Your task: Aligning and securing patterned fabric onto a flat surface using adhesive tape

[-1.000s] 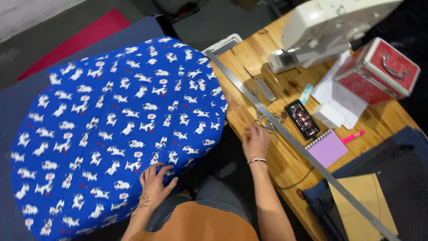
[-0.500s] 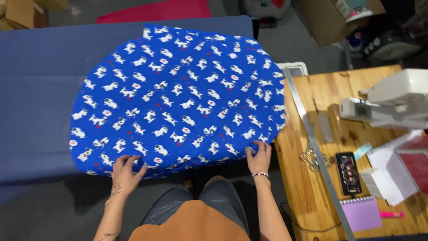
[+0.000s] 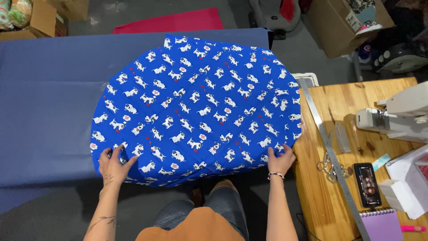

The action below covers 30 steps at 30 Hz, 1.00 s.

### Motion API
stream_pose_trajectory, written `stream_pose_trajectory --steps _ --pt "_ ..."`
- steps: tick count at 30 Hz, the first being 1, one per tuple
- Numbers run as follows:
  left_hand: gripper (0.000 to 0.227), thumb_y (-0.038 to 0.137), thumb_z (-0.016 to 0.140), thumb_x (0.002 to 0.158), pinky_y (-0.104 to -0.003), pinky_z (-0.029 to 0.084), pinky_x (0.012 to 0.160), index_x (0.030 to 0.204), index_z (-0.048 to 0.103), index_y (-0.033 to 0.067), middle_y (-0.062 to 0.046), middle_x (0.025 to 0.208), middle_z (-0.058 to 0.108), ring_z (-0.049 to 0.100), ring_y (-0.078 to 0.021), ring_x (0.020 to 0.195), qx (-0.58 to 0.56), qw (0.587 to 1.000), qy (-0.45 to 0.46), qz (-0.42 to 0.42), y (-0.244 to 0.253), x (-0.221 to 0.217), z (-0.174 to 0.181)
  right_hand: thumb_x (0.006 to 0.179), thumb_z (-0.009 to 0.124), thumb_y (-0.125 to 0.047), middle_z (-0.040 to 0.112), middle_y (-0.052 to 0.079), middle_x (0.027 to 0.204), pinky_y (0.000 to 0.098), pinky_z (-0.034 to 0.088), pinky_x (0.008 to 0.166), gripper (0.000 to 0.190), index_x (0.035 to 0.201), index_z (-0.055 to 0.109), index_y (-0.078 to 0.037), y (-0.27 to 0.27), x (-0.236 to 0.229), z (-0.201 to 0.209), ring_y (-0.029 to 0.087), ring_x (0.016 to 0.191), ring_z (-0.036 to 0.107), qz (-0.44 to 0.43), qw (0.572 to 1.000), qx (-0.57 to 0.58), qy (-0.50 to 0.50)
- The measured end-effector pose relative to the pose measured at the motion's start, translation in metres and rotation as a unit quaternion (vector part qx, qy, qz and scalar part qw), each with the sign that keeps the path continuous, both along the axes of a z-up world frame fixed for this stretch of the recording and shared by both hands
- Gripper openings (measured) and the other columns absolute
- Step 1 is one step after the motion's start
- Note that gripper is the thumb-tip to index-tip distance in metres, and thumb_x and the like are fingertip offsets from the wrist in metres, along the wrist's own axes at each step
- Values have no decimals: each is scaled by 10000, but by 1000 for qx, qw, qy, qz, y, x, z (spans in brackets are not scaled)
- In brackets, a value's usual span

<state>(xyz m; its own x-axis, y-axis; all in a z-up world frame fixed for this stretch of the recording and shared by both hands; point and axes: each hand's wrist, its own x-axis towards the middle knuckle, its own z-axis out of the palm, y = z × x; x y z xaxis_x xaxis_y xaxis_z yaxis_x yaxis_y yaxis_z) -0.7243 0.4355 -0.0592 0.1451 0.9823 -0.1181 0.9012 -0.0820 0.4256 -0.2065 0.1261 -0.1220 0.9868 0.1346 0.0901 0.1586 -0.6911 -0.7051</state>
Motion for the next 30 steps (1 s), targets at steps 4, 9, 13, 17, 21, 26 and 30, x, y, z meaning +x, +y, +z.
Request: stream_pose_trajectory --steps 4,9,13,17,21,26,30 --pt "862 622 775 805 -687 247 1170 1524 549 203 -292 1574 343 283 -532 1487 4 999 -32 -6 2 7 -2 659 944 -398 496 125 1326 347 468 1062 759 1318 602 -239 -16 15 -19 273 1098 653 -70 996 4 47" --pt "918 702 714 791 -688 172 1206 1570 455 293 -244 1656 233 152 -488 1550 -9 1000 -16 0 -2 12 -2 694 962 -330 562 186 1221 362 556 934 755 1331 610 -127 -16 13 -5 310 997 716 -78 994 8 75" --pt "929 710 721 784 -680 199 1198 1565 463 277 -252 1645 245 194 -474 1539 -16 1000 -6 10 -6 18 29 703 931 -489 656 112 1125 393 499 1010 733 1278 636 -144 -26 18 -27 333 1090 673 -78 991 -61 93" --pt "1152 746 779 652 -678 205 1177 1604 410 212 -301 1633 222 239 -507 1497 -18 999 -5 47 -2 21 49 801 906 -275 621 277 1211 344 657 648 812 1438 476 -15 -14 -13 10 365 828 734 -78 973 78 205" --pt "1316 736 836 507 -674 181 1172 1618 388 191 -320 1637 202 261 -543 1466 -27 997 15 74 3 21 54 772 927 -205 593 298 1239 335 656 714 865 1444 440 37 -4 -40 49 357 854 736 -72 969 104 212" --pt "1212 704 846 553 -662 196 1130 1574 459 178 -294 1582 260 295 -540 1405 -25 997 3 73 4 25 68 779 927 -356 711 205 1159 370 631 789 643 1268 637 -57 -38 -14 -12 329 991 719 -43 976 68 204" --pt "893 703 795 751 -592 288 1023 1458 562 209 -223 1465 315 326 -491 1319 7 996 7 84 31 -5 30 900 848 -293 725 163 982 409 584 760 312 1094 738 -76 -71 33 -112 255 906 673 30 967 133 213"
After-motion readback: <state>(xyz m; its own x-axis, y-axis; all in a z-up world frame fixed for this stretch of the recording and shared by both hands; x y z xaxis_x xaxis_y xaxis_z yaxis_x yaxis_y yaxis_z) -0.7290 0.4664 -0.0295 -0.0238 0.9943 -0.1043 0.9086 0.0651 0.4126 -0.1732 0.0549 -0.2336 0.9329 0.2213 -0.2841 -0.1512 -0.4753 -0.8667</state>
